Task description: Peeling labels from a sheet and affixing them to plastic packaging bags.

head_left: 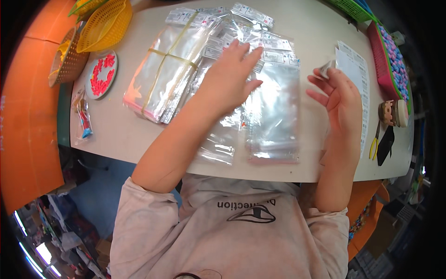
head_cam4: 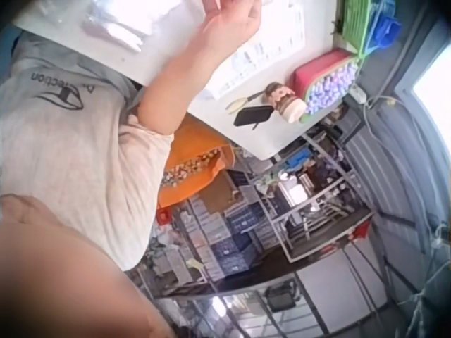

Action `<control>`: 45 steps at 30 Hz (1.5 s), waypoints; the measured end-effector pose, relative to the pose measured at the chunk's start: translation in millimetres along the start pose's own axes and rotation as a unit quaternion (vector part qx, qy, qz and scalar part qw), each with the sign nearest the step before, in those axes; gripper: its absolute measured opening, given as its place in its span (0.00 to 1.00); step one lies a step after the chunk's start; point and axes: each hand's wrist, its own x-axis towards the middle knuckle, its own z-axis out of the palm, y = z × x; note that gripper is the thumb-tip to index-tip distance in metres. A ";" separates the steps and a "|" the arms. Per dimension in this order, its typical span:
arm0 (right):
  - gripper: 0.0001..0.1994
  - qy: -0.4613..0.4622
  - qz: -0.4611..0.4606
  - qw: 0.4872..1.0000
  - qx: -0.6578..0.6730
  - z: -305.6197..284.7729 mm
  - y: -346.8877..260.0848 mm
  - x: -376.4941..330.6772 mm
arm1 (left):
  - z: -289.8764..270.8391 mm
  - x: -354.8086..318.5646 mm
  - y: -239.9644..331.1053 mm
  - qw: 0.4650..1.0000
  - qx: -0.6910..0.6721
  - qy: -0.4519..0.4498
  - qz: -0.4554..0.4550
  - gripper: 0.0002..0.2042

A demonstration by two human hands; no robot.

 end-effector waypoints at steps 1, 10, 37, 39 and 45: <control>0.11 -0.034 0.045 0.998 -0.008 -0.9 0.0 -2.5 | 2.1 0.6 -5.7 1.000 0.004 0.023 -0.017 0.26; 0.10 -0.022 0.091 0.982 -0.167 7.3 30.2 -11.7 | -6.8 1.5 2.2 0.985 -0.056 -0.135 0.097 0.24; 0.12 0.036 0.085 0.941 -0.324 18.9 28.1 2.1 | -6.9 1.6 5.1 0.983 -0.082 -0.152 0.057 0.43; 0.12 0.042 0.087 0.939 -0.331 18.9 28.6 2.3 | -7.6 2.2 5.4 0.983 -0.084 -0.157 0.055 0.43; 0.12 0.037 0.091 0.946 -0.309 18.1 31.0 2.5 | -11.7 4.5 7.8 0.980 -0.104 -0.165 0.042 0.40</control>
